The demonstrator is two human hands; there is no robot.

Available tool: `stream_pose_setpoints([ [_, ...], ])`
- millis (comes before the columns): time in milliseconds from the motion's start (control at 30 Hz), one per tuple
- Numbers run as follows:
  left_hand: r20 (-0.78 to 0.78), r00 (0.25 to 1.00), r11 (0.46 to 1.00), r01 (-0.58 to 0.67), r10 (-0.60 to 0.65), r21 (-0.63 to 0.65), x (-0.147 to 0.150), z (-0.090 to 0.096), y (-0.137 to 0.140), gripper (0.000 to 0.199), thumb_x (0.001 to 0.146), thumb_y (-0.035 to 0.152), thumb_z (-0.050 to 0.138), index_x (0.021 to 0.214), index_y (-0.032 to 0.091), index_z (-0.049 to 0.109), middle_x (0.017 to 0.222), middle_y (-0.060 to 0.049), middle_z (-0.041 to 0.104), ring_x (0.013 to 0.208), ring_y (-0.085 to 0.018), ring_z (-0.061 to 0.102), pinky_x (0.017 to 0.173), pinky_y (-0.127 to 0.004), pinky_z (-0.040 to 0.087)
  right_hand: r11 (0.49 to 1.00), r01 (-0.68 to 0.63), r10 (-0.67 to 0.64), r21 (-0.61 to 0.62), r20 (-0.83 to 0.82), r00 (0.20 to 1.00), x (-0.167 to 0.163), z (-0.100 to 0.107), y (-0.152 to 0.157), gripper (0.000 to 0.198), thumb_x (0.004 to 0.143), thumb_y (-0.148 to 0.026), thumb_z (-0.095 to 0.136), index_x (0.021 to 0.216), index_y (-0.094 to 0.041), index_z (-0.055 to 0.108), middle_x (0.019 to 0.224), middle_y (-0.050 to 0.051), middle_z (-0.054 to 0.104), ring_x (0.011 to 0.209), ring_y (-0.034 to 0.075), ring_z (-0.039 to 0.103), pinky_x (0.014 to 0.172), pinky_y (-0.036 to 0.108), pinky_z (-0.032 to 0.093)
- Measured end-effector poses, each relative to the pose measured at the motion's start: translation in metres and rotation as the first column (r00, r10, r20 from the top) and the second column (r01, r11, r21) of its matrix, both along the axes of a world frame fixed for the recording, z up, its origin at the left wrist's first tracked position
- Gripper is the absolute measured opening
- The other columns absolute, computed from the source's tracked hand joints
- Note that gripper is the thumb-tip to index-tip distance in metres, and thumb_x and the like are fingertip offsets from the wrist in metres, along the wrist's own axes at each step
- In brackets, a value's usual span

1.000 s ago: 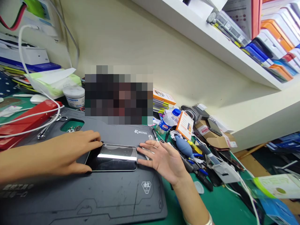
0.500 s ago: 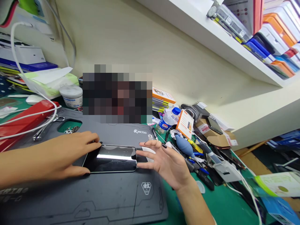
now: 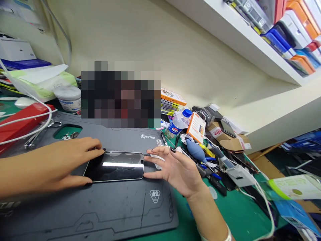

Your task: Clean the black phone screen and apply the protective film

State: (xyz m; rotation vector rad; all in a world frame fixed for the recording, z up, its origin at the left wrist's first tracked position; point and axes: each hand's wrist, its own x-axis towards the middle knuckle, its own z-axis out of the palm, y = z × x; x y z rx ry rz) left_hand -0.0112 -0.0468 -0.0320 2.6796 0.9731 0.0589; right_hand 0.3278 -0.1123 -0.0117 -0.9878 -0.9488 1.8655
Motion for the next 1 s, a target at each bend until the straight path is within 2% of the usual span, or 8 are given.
stream_pose_setpoints([
  [267, 0.029, 1.000, 0.999, 0.001, -0.002, 0.032, -0.003, -0.010, 0.002, 0.034, 0.081, 0.040, 0.076, 0.109, 0.021, 0.077, 0.117, -0.013, 0.071, 0.097, -0.032, 0.070, 0.080, -0.043, 0.056, 1.000, -0.010, 0.010, 0.014, 0.038, 0.999, 0.001, 0.002, 0.000, 0.041, 0.087, -0.056, 0.075, 0.115, -0.026, 0.080, 0.135, 0.011, 0.069, 0.133, 0.035, 0.061, 0.098, 0.053, 0.063],
  [467, 0.016, 1.000, 1.000, 0.012, -0.012, -0.009, -0.003, -0.006, 0.003, 0.034, 0.082, 0.042, 0.075, 0.109, 0.021, 0.077, 0.116, -0.014, 0.071, 0.097, -0.034, 0.071, 0.080, -0.045, 0.058, 0.999, -0.013, 0.014, -0.031, 0.021, 1.000, -0.001, 0.001, 0.003, 0.041, 0.088, -0.058, 0.073, 0.113, -0.026, 0.079, 0.135, 0.011, 0.073, 0.135, 0.035, 0.064, 0.100, 0.059, 0.061],
  [533, -0.021, 1.000, 1.000, 0.014, -0.014, -0.016, -0.002, -0.005, 0.003, 0.037, 0.083, 0.042, 0.074, 0.112, 0.020, 0.077, 0.119, -0.015, 0.070, 0.099, -0.035, 0.071, 0.083, -0.049, 0.059, 0.999, -0.009, 0.012, -0.039, 0.076, 0.997, -0.005, 0.002, 0.003, 0.043, 0.088, -0.061, 0.068, 0.112, -0.026, 0.076, 0.135, 0.012, 0.073, 0.136, 0.037, 0.064, 0.099, 0.061, 0.061],
  [567, -0.043, 0.999, 1.000, 0.016, -0.017, -0.019, -0.001, -0.004, 0.003, 0.038, 0.084, 0.042, 0.073, 0.115, 0.020, 0.076, 0.121, -0.016, 0.070, 0.101, -0.036, 0.071, 0.085, -0.051, 0.060, 1.000, -0.003, 0.004, -0.002, 0.177, 0.984, -0.006, 0.002, 0.003, 0.045, 0.089, -0.064, 0.063, 0.110, -0.026, 0.074, 0.135, 0.013, 0.074, 0.134, 0.037, 0.066, 0.096, 0.061, 0.063],
  [633, -0.083, 0.996, 1.000, 0.019, -0.021, -0.024, 0.000, -0.004, 0.003, 0.041, 0.085, 0.042, 0.071, 0.119, 0.019, 0.075, 0.125, -0.017, 0.069, 0.104, -0.036, 0.071, 0.087, -0.053, 0.061, 0.989, 0.002, -0.072, 0.146, 0.474, 0.878, -0.008, 0.003, 0.003, 0.050, 0.092, -0.067, 0.049, 0.107, -0.025, 0.070, 0.131, 0.015, 0.075, 0.125, 0.037, 0.072, 0.087, 0.057, 0.066],
  [733, -0.127, 0.992, 1.000, 0.017, -0.020, -0.023, 0.002, -0.004, 0.002, 0.043, 0.087, 0.041, 0.069, 0.123, 0.019, 0.073, 0.129, -0.018, 0.068, 0.108, -0.037, 0.070, 0.091, -0.055, 0.061, 0.927, -0.017, -0.299, 0.375, 0.764, 0.571, -0.005, 0.001, 0.003, 0.040, 0.091, -0.058, 0.053, 0.106, -0.024, 0.066, 0.122, 0.016, 0.074, 0.108, 0.032, 0.075, 0.084, 0.049, 0.064],
  [867, -0.159, 0.987, 0.999, 0.017, -0.022, -0.033, 0.003, 0.000, 0.001, 0.045, 0.088, 0.041, 0.068, 0.126, 0.018, 0.073, 0.131, -0.018, 0.067, 0.109, -0.037, 0.070, 0.092, -0.056, 0.062, 0.871, -0.076, -0.446, 0.485, 0.846, 0.294, 0.005, -0.005, 0.005, 0.027, 0.078, -0.032, 0.072, 0.103, -0.024, 0.069, 0.107, 0.010, 0.071, 0.093, 0.028, 0.067, 0.085, 0.046, 0.056],
  [1000, -0.152, 0.988, 0.999, 0.022, -0.028, -0.044, 0.003, 0.004, 0.000, 0.045, 0.088, 0.041, 0.069, 0.126, 0.016, 0.073, 0.130, -0.018, 0.068, 0.109, -0.037, 0.070, 0.090, -0.055, 0.062, 0.871, -0.238, -0.395, 0.430, 0.900, 0.184, 0.011, -0.008, 0.008, 0.009, 0.080, -0.020, 0.063, 0.083, -0.025, 0.070, 0.083, 0.003, 0.070, 0.075, 0.023, 0.065, 0.073, 0.038, 0.051],
])
